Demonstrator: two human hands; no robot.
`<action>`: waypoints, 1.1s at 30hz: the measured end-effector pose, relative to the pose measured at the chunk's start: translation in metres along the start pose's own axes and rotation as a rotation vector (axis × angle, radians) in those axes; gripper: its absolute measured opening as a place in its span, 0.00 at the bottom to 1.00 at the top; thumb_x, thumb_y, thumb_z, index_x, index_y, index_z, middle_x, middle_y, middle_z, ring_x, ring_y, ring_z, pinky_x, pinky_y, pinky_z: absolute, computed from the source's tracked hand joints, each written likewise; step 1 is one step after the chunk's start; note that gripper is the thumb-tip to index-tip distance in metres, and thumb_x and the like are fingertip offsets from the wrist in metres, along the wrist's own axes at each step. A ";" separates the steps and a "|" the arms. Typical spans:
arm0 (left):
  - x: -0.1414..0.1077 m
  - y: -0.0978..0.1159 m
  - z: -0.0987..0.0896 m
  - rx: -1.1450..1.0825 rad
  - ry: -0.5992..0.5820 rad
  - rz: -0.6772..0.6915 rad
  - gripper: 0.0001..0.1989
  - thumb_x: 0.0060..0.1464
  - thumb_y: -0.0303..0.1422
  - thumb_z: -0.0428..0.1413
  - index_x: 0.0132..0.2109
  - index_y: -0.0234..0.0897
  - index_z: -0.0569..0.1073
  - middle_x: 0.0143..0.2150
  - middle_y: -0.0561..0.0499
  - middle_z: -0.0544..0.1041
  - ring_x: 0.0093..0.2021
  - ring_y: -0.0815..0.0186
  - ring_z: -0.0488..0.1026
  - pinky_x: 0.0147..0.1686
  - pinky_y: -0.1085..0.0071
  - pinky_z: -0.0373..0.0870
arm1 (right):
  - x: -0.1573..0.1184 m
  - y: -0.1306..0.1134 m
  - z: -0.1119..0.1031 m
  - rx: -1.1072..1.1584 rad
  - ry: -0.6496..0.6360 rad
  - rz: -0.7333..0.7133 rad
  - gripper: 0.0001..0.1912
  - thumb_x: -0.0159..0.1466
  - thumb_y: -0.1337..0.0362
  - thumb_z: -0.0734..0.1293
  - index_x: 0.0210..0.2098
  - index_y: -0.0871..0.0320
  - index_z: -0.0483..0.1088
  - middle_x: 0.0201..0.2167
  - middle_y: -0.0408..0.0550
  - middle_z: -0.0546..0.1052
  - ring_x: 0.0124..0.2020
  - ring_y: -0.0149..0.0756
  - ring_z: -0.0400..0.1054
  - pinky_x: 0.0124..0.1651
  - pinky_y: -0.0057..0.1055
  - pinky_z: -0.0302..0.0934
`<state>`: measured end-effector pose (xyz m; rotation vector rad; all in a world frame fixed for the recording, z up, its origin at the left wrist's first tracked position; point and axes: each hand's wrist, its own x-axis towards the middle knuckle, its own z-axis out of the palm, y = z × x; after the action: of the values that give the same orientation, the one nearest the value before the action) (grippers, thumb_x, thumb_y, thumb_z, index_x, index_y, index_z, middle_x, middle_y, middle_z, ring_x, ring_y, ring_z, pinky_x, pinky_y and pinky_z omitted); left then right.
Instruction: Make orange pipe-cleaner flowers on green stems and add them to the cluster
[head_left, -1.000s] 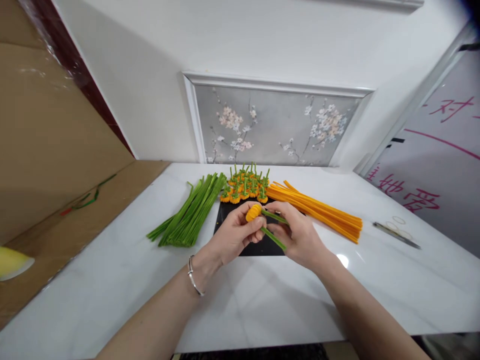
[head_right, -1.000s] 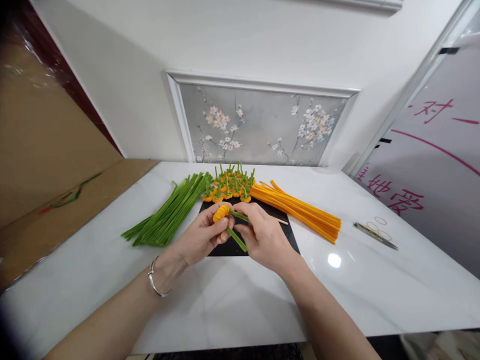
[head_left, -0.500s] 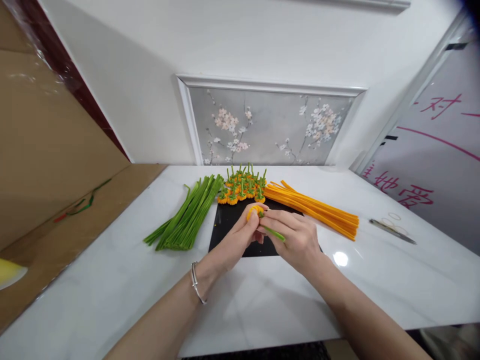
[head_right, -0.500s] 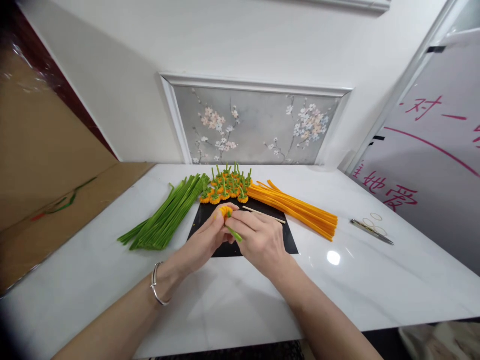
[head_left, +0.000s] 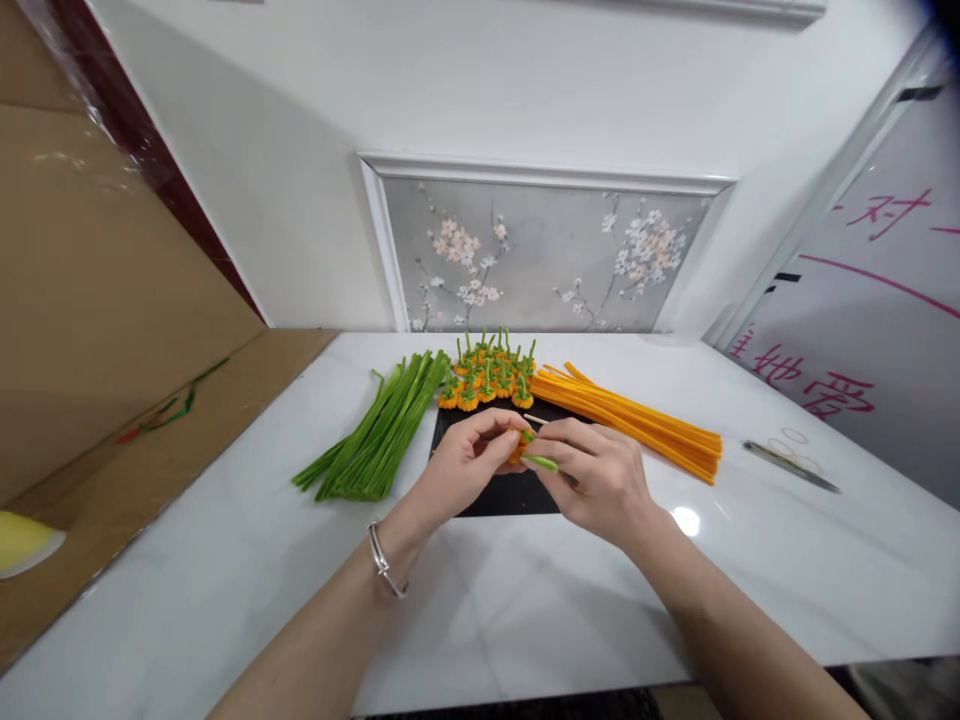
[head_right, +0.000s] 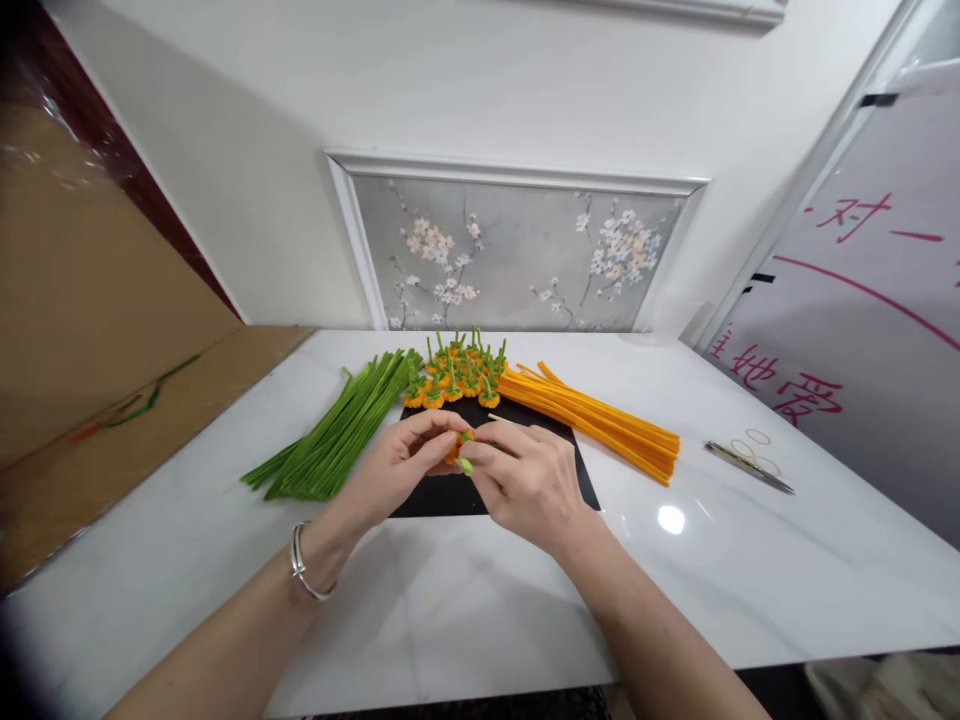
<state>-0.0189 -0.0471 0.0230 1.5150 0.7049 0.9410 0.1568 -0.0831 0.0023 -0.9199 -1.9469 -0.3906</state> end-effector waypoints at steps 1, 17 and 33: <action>0.000 0.001 0.000 0.016 -0.009 0.005 0.08 0.55 0.36 0.58 0.39 0.35 0.75 0.33 0.53 0.73 0.32 0.71 0.73 0.36 0.74 0.75 | 0.000 0.001 0.001 0.031 0.005 0.021 0.07 0.63 0.70 0.65 0.36 0.54 0.75 0.36 0.45 0.80 0.34 0.31 0.74 0.35 0.27 0.64; -0.003 0.000 0.008 0.075 0.091 0.114 0.05 0.54 0.29 0.54 0.37 0.36 0.75 0.37 0.50 0.74 0.35 0.68 0.73 0.34 0.73 0.75 | -0.003 0.005 -0.001 -0.103 0.041 -0.185 0.10 0.64 0.70 0.65 0.36 0.49 0.76 0.34 0.41 0.81 0.26 0.27 0.69 0.29 0.29 0.55; -0.003 0.004 -0.002 0.264 -0.013 0.237 0.14 0.49 0.23 0.53 0.42 0.35 0.80 0.46 0.44 0.80 0.47 0.60 0.76 0.48 0.64 0.74 | 0.000 0.005 -0.007 -0.194 0.014 -0.346 0.08 0.62 0.73 0.66 0.37 0.55 0.74 0.37 0.40 0.81 0.26 0.29 0.63 0.27 0.32 0.48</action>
<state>-0.0229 -0.0495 0.0265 1.8668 0.6700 1.0442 0.1650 -0.0835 0.0050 -0.6941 -2.0836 -0.7958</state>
